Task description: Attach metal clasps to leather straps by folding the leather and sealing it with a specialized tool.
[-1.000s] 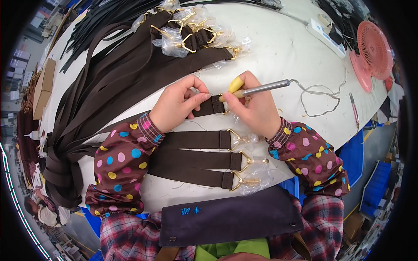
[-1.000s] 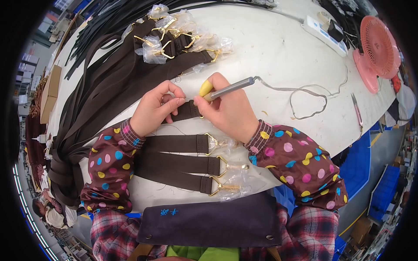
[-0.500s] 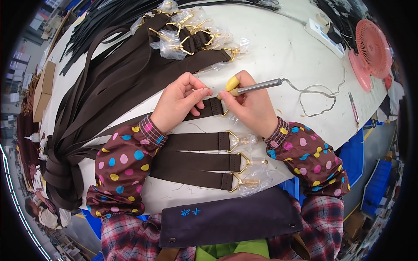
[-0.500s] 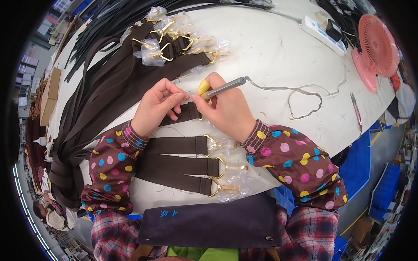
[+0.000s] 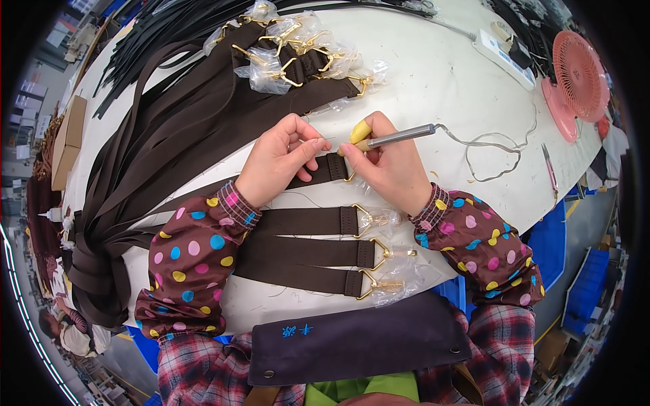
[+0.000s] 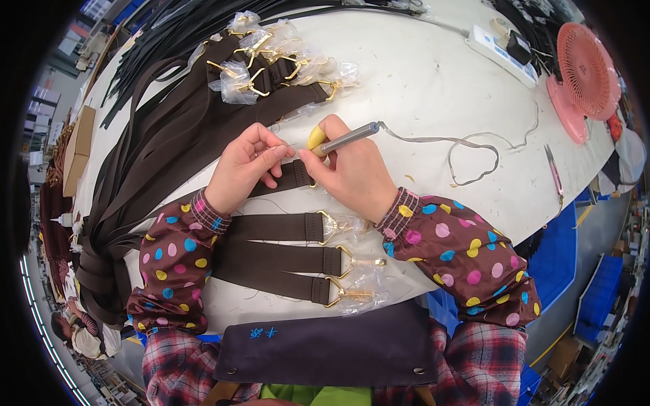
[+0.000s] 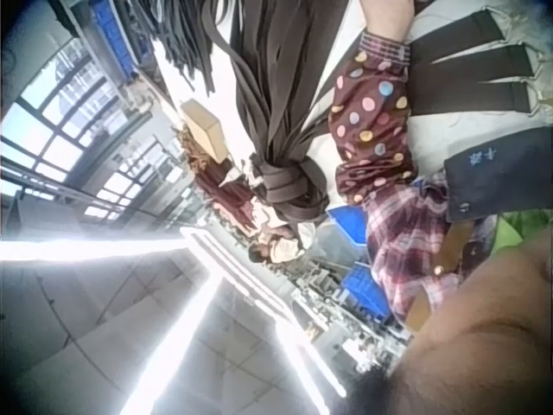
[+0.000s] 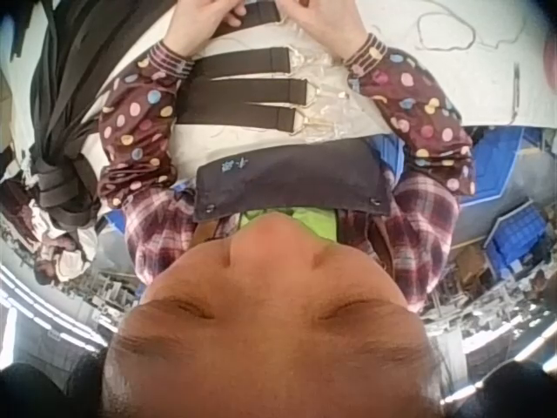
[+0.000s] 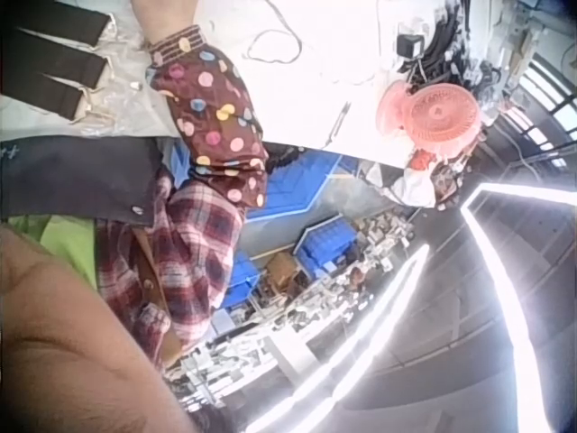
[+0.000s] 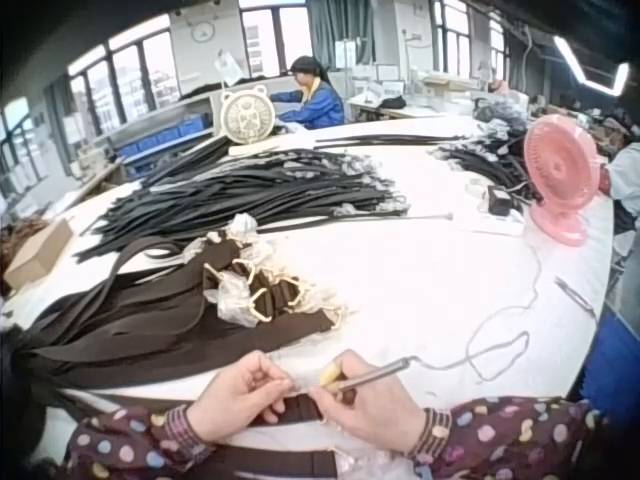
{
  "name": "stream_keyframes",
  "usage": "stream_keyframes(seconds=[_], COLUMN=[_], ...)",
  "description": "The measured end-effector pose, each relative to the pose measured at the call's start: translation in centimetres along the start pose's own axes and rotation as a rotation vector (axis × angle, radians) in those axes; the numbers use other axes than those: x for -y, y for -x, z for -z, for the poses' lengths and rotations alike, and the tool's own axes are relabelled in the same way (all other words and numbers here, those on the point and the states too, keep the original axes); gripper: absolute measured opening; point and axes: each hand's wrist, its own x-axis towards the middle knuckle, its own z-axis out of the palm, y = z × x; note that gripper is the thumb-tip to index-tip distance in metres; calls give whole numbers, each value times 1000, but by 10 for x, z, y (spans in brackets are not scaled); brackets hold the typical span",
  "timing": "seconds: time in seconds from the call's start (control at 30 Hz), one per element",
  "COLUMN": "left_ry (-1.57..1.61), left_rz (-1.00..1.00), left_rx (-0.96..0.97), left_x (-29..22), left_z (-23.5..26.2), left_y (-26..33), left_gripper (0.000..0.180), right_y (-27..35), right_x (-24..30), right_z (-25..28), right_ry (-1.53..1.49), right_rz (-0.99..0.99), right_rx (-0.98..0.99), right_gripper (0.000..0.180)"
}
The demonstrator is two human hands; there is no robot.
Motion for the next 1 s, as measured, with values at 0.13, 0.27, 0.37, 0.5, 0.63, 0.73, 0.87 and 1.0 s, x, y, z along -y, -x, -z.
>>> stream_keyframes(seconds=[0.13,0.27,0.37,0.5,0.63,0.73,0.87,1.0], left_ry=[0,-882,-1280,-1192,-1032,-984,-930,-869], left_rz=[11,-243,-369,-365,-358,-335,-311,-284], left_rx=[-14,-131,-237,-32,145,222,340,383], left_x=[-1,-19,-38,-40,-26,-28,-29,-24], left_z=[0,18,9,-6,1,2,6,8], left_y=[1,9,27,27,9,1,-8,-12], left_gripper=[10,15,21,22,16,14,13,11], right_y=[0,2,5,5,5,5,5,4], right_x=[-1,1,0,-6,-7,-8,-9,-8], right_z=[-1,1,3,1,1,1,1,2], right_ry=[-10,-74,-168,-275,-249,-240,-220,-190], right_rz=[-5,-22,-54,16,-12,-39,-32,-33], right_rx=[-4,-5,26,3,67,71,75,82], right_gripper=[19,19,18,18,21,23,24,24])
